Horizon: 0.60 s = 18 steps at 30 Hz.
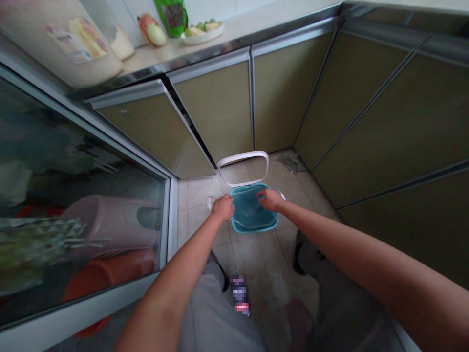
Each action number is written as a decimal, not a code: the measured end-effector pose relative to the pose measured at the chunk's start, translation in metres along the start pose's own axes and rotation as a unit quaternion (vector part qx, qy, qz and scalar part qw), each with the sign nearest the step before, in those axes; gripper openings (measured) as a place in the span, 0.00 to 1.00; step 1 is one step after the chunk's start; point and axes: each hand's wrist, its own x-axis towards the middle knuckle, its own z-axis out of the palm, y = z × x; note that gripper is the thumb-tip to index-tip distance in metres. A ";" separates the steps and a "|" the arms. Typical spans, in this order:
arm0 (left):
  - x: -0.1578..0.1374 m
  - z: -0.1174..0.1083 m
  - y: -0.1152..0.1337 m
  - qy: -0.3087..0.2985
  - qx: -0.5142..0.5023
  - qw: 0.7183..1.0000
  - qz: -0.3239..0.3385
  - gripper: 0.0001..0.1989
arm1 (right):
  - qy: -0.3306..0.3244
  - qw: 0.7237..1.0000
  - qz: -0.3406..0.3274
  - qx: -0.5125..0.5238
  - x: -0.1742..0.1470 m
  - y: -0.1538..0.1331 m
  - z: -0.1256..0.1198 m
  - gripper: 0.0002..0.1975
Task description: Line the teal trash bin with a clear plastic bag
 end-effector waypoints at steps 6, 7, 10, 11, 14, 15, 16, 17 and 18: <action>0.018 0.031 -0.021 0.012 -0.078 0.996 -0.049 0.27 | -0.007 0.998 0.054 -0.008 0.028 0.031 0.001 0.24; 0.021 0.033 -0.023 0.013 -0.090 0.995 -0.046 0.27 | 0.000 0.998 0.060 -0.007 0.032 0.033 0.000 0.24; 0.025 0.034 -0.027 0.019 -0.116 0.992 -0.044 0.28 | 0.021 0.998 0.060 -0.014 0.040 0.036 0.000 0.25; 0.025 0.034 -0.028 0.019 -0.117 0.992 -0.046 0.28 | 0.025 0.998 0.056 -0.020 0.042 0.036 0.000 0.25; 0.022 0.033 -0.029 0.025 -0.104 0.993 -0.057 0.28 | 0.009 0.998 0.043 -0.051 0.042 0.038 0.000 0.22; 0.019 0.033 -0.029 0.028 -0.099 0.993 -0.059 0.28 | -0.004 0.997 0.034 -0.062 0.040 0.039 0.000 0.20; 0.016 0.033 -0.030 0.030 -0.095 0.993 -0.058 0.26 | -0.021 0.997 0.021 -0.072 0.037 0.040 -0.001 0.19; 0.013 0.033 -0.031 0.031 -0.093 0.994 -0.056 0.24 | -0.038 0.996 0.003 -0.080 0.033 0.041 -0.001 0.17; 0.010 0.034 -0.032 0.031 -0.093 0.994 -0.051 0.22 | -0.056 0.995 -0.017 -0.085 0.029 0.043 -0.002 0.15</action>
